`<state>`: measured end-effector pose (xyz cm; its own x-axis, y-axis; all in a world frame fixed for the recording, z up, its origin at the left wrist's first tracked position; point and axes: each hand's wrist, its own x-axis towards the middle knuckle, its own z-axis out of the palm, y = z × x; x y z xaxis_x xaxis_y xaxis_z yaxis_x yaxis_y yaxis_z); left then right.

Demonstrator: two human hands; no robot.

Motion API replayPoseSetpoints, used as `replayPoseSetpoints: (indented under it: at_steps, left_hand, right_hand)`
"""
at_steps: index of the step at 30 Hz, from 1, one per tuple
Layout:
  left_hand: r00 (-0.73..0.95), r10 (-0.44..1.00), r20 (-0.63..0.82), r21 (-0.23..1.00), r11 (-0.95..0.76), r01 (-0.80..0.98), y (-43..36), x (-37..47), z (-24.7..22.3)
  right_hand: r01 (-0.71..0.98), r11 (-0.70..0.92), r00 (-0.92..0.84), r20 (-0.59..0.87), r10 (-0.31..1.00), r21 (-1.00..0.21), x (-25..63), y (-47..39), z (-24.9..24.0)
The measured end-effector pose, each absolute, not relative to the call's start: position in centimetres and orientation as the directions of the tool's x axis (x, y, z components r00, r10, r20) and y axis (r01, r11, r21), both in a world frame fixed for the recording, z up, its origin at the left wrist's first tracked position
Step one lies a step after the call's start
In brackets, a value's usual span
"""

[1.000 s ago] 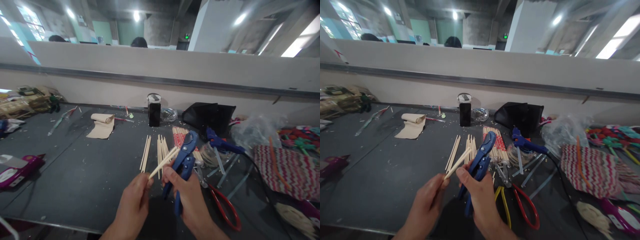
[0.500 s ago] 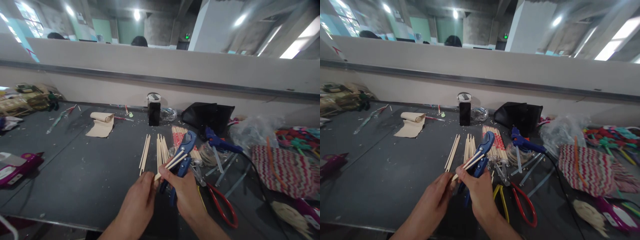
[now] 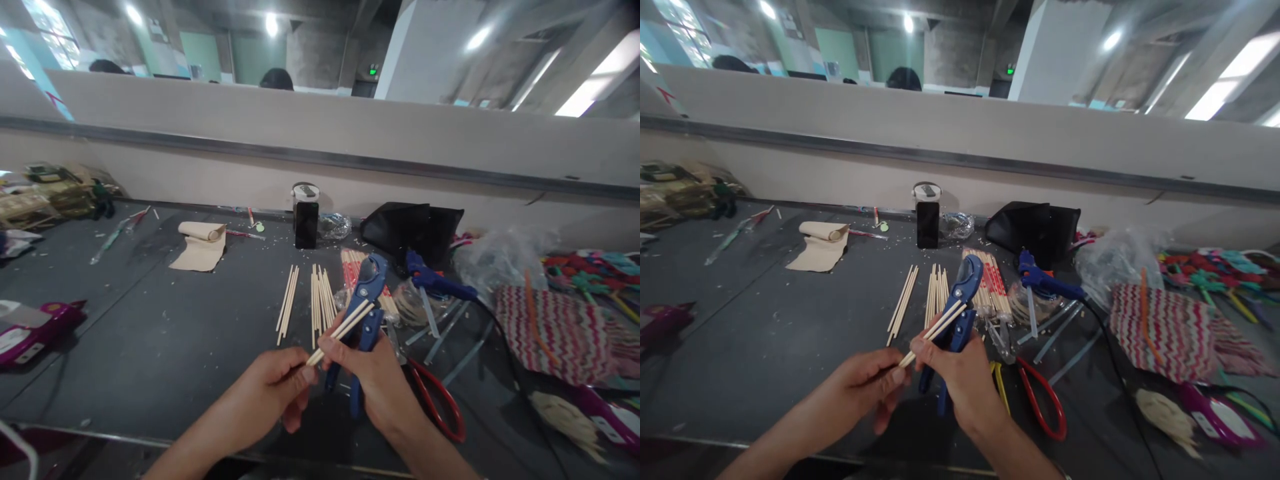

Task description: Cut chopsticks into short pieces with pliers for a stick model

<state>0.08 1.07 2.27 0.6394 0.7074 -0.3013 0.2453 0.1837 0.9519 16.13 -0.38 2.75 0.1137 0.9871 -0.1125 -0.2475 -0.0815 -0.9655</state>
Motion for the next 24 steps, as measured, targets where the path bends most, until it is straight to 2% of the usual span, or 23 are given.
replayPoseSetpoints:
  at_steps: [4, 8, 13, 16, 20, 24]
  left_hand:
    - [0.634, 0.712, -0.301, 0.947, 0.301, 0.111, 1.2, 0.4, 1.7]
    - [0.666, 0.648, -0.370, 0.869, 0.495, 0.001, 1.6, 0.6, 2.3]
    - [0.702, 0.619, -0.353, 0.811, 0.577, -0.101, 2.7, 0.9, 2.8]
    - [0.683, 0.652, -0.329, 0.751, 0.619, -0.229, 3.7, 1.1, 2.5]
    - [0.517, 0.808, -0.283, 0.671, 0.552, -0.496, 5.1, 1.4, 2.2]
    - [0.379, 0.864, -0.333, 0.555, 0.504, -0.661, 5.6, 2.1, 2.2]
  right_hand:
    - [-0.222, -0.102, 0.096, -0.126, 0.987, -0.970, 16.3, -0.1, 3.0]
    - [-0.175, -0.116, 0.056, -0.128, 0.990, -0.978, 16.7, 0.6, 3.0]
    - [-0.219, -0.188, 0.015, -0.196, 0.980, -0.957, 17.2, 2.2, 3.1]
    - [-0.231, -0.149, 0.063, -0.167, 0.984, -0.961, 17.7, 2.8, 3.1]
    - [-0.003, -0.026, 0.228, -0.026, 0.973, -1.000, 17.7, 1.9, 2.5]
    - [0.142, 0.071, 0.234, 0.103, 0.967, -0.987, 16.6, 0.0, 1.0]
